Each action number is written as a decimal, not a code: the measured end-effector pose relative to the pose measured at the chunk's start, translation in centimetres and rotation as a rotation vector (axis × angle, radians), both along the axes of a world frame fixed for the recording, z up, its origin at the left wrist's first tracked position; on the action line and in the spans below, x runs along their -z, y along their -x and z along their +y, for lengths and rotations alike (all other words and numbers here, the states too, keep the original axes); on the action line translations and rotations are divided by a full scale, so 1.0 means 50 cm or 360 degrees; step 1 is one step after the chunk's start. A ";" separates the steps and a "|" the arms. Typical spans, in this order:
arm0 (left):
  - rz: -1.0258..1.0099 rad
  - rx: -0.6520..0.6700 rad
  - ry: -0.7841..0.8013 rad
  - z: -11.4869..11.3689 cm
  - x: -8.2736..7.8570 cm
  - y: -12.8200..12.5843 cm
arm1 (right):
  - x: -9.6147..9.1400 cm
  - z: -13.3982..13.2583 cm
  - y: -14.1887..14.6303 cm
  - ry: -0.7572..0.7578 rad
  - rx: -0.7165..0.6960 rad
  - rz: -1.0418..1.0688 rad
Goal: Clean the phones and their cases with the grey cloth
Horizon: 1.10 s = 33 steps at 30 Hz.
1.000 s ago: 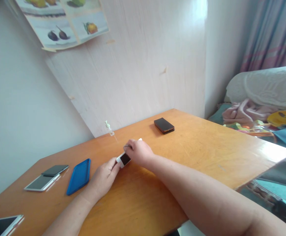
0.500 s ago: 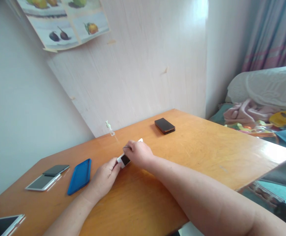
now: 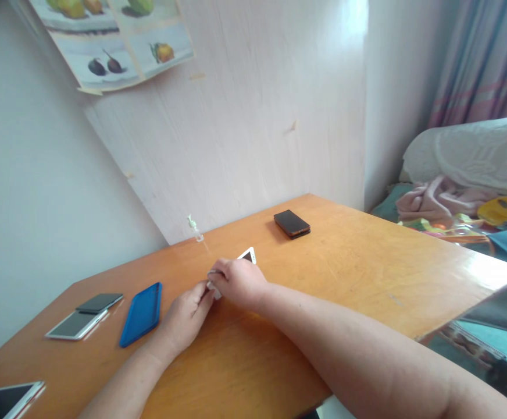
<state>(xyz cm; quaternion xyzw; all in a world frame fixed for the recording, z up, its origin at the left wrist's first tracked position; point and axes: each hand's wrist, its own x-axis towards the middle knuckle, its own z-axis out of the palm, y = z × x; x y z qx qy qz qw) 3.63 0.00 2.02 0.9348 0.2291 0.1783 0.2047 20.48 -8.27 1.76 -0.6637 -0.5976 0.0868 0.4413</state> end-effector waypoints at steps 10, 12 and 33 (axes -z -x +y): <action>0.0072 -0.0040 -0.0060 -0.003 -0.002 -0.001 | -0.009 -0.002 -0.050 0.0058 0.0388 0.0006; 0.0036 -0.0003 -0.0011 -0.003 -0.002 -0.001 | -0.003 -0.007 -0.003 0.0013 0.0083 -0.0015; 0.0082 -0.0043 -0.0085 -0.005 -0.004 -0.002 | -0.011 -0.003 -0.043 0.0118 0.0278 -0.0067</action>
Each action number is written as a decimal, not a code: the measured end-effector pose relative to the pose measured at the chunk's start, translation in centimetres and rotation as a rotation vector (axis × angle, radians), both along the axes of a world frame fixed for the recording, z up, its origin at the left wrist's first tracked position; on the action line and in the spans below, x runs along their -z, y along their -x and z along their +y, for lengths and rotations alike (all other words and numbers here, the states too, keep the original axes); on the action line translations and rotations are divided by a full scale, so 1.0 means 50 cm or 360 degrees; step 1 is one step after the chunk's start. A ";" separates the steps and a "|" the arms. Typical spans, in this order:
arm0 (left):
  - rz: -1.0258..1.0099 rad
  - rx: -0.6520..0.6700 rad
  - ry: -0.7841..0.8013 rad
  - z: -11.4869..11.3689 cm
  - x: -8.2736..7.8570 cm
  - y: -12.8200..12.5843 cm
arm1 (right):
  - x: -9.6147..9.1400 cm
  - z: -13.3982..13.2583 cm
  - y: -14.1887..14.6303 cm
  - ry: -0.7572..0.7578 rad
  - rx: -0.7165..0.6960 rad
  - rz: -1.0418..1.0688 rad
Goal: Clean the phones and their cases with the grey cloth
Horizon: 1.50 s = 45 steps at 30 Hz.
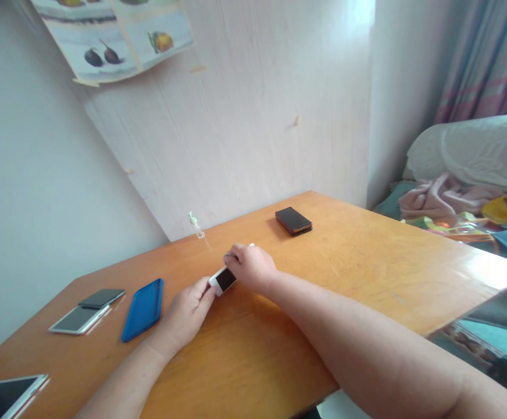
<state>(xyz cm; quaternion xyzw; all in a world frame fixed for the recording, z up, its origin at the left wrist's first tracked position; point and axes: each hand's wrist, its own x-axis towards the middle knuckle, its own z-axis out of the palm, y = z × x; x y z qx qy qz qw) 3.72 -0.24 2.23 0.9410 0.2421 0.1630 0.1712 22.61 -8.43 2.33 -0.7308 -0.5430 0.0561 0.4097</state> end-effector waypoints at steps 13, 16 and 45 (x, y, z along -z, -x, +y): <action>-0.0067 0.0025 0.0081 0.000 -0.001 -0.001 | 0.006 -0.006 0.046 -0.0063 -0.0317 0.0001; -0.0026 -0.0016 0.0020 -0.001 -0.001 -0.002 | 0.000 0.000 -0.010 -0.0013 0.0040 0.0013; -0.0276 -0.0061 0.0332 0.020 0.020 0.002 | 0.036 0.032 -0.078 0.0129 0.0237 0.0575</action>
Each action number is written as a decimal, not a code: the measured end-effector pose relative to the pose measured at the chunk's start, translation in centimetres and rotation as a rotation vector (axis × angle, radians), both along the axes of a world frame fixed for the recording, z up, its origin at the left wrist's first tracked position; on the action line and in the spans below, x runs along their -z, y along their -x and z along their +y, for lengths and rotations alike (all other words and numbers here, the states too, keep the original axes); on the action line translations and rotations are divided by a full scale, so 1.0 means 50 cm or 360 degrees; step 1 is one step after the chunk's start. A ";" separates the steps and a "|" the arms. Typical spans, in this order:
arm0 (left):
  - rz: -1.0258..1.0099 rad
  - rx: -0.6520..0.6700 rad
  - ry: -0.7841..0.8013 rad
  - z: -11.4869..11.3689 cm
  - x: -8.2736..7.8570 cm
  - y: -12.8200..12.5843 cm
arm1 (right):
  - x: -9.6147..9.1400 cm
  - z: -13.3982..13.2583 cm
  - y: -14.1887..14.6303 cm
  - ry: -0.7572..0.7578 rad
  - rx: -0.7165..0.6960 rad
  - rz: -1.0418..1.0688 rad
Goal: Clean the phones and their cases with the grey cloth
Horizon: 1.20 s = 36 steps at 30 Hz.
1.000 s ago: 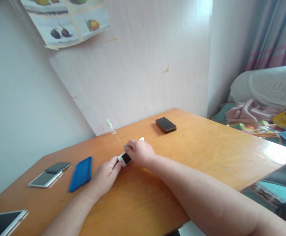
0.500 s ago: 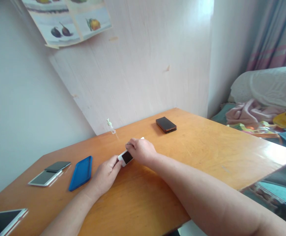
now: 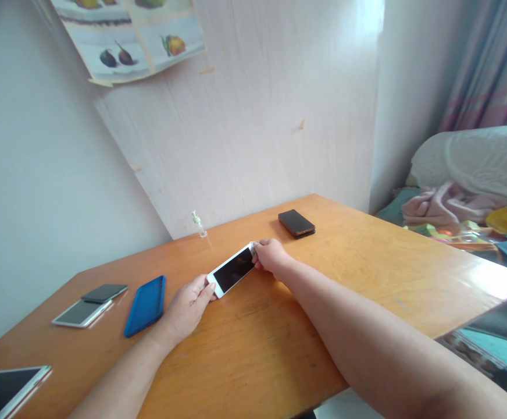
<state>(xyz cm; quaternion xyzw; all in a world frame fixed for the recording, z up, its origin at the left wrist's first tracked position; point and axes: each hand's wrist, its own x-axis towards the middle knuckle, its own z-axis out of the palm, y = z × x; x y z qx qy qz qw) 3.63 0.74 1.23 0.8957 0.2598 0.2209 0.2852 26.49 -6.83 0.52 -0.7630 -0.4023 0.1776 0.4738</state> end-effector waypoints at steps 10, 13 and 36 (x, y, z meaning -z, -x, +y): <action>-0.0139 -0.0102 0.0379 0.003 -0.002 0.000 | -0.008 -0.018 -0.006 0.0368 -0.0001 -0.0590; -0.0187 -0.0117 0.0474 0.001 -0.002 -0.001 | -0.009 -0.017 -0.011 0.0330 -0.0027 -0.0669; 0.0116 -0.0282 0.0148 -0.001 0.017 0.000 | 0.023 -0.007 -0.010 0.0057 -0.0302 -0.0869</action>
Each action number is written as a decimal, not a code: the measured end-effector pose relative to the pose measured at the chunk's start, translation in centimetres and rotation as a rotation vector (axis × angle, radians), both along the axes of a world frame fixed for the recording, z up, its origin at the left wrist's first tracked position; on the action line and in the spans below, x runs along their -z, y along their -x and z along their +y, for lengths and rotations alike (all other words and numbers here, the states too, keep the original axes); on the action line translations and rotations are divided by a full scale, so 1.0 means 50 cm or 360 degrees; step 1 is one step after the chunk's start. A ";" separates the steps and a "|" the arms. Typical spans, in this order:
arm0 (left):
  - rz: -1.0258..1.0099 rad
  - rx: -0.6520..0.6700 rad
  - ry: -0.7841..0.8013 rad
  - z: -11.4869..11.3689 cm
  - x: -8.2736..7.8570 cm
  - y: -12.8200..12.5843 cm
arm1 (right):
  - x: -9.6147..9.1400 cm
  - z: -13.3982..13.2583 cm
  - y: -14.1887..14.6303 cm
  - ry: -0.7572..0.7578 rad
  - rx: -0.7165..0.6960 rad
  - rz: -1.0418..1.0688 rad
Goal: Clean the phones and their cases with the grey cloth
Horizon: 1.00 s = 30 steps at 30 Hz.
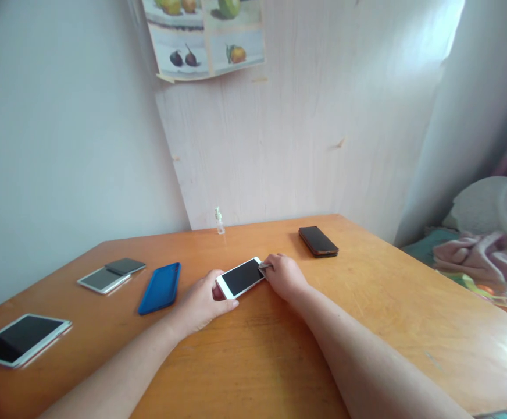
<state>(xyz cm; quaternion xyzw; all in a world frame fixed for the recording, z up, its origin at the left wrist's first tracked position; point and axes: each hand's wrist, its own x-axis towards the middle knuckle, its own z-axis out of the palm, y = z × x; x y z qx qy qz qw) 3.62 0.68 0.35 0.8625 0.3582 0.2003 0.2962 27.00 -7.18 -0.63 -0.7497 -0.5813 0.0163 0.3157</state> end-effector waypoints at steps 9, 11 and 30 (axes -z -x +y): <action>0.0403 -0.0097 -0.0513 -0.008 -0.013 0.006 | -0.023 -0.018 0.030 0.0185 -0.0130 -0.0353; 0.0429 -0.0090 -0.0536 -0.010 -0.014 0.005 | -0.028 -0.025 0.041 0.0247 -0.0202 -0.0437; 0.0395 -0.0060 -0.0611 -0.015 -0.013 0.003 | -0.020 -0.050 0.053 0.0458 -0.0357 -0.0502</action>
